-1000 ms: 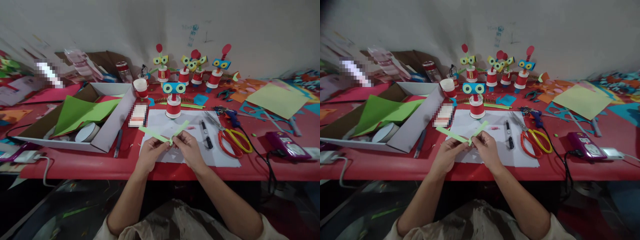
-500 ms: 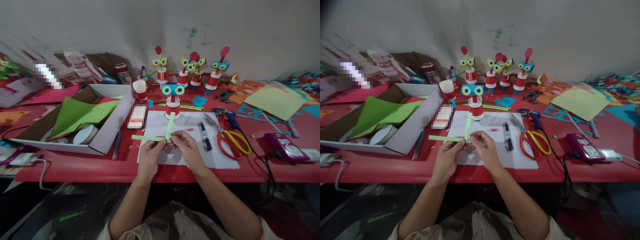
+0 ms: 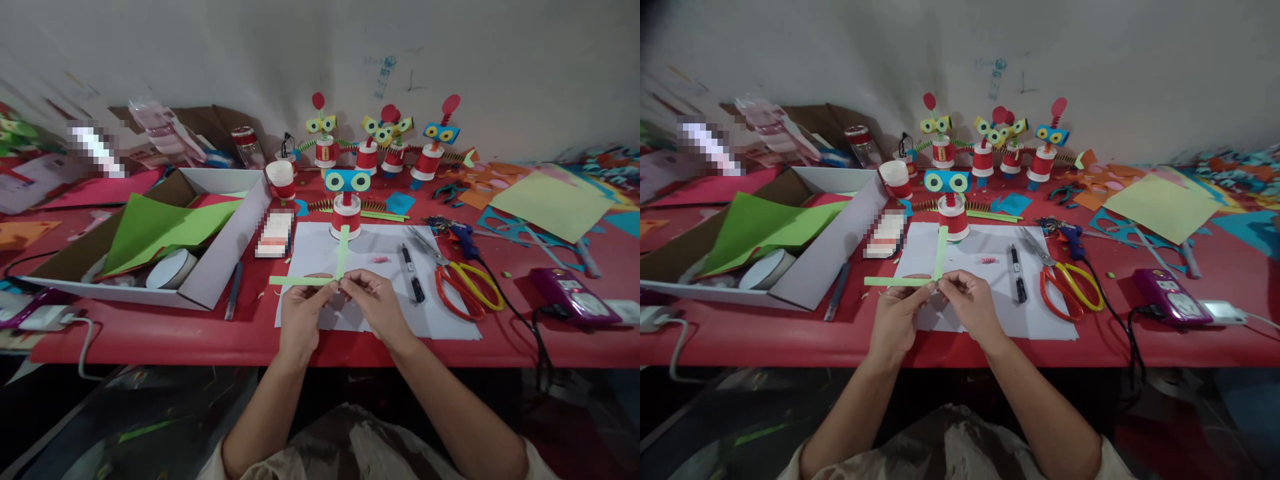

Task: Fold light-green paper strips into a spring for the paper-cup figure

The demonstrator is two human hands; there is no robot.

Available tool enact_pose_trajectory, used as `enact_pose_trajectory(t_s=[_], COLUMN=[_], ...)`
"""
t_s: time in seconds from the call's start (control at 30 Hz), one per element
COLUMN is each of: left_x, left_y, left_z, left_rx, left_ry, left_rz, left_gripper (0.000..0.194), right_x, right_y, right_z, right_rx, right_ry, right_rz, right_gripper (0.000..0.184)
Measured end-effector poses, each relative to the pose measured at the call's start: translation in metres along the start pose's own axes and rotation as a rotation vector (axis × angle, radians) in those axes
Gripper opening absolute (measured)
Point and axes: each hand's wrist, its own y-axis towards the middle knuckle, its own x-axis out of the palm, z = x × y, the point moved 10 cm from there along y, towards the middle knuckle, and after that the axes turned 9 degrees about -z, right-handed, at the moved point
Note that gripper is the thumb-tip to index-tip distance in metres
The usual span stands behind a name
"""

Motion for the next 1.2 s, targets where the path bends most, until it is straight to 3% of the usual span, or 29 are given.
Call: enact_pose_trajectory(t_s=[0.2, 0.27, 0.4, 0.57, 0.77, 1.03, 1.2], left_x=[-0.001, 0.000, 0.006, 0.001, 0.000, 0.001, -0.002], left_y=[-0.003, -0.002, 0.001, 0.004, 0.007, 0.007, 0.005], left_z=[0.000, -0.002, -0.006, -0.010, -0.011, 0.000, -0.003], left_rx=[0.030, 0.018, -0.048, -0.158, -0.199, -0.078, -0.046], left_ry=[-0.043, -0.044, -0.077, -0.117, -0.048, 0.016, -0.051], left_rz=[0.049, 0.016, -0.120, -0.104, -0.098, -0.076, 0.005], left_gripper=[0.022, 0.025, 0.017, 0.027, 0.027, 0.024, 0.026], right_x=[0.000, -0.001, -0.001, -0.001, -0.003, -0.004, 0.003], right_y=[0.000, 0.000, 0.002, 0.002, 0.001, -0.001, 0.001], right_z=[-0.002, -0.001, 0.001, -0.003, 0.001, 0.000, -0.005], right_rx=[-0.023, -0.010, 0.021, -0.009, 0.000, -0.040, -0.098], right_ry=[-0.033, 0.002, 0.105, 0.070, 0.065, -0.013, 0.081], right_rz=[0.020, 0.029, 0.019, 0.017, 0.028, 0.045, 0.003], right_gripper=[0.013, 0.015, 0.015, 0.013, 0.015, 0.008, 0.017])
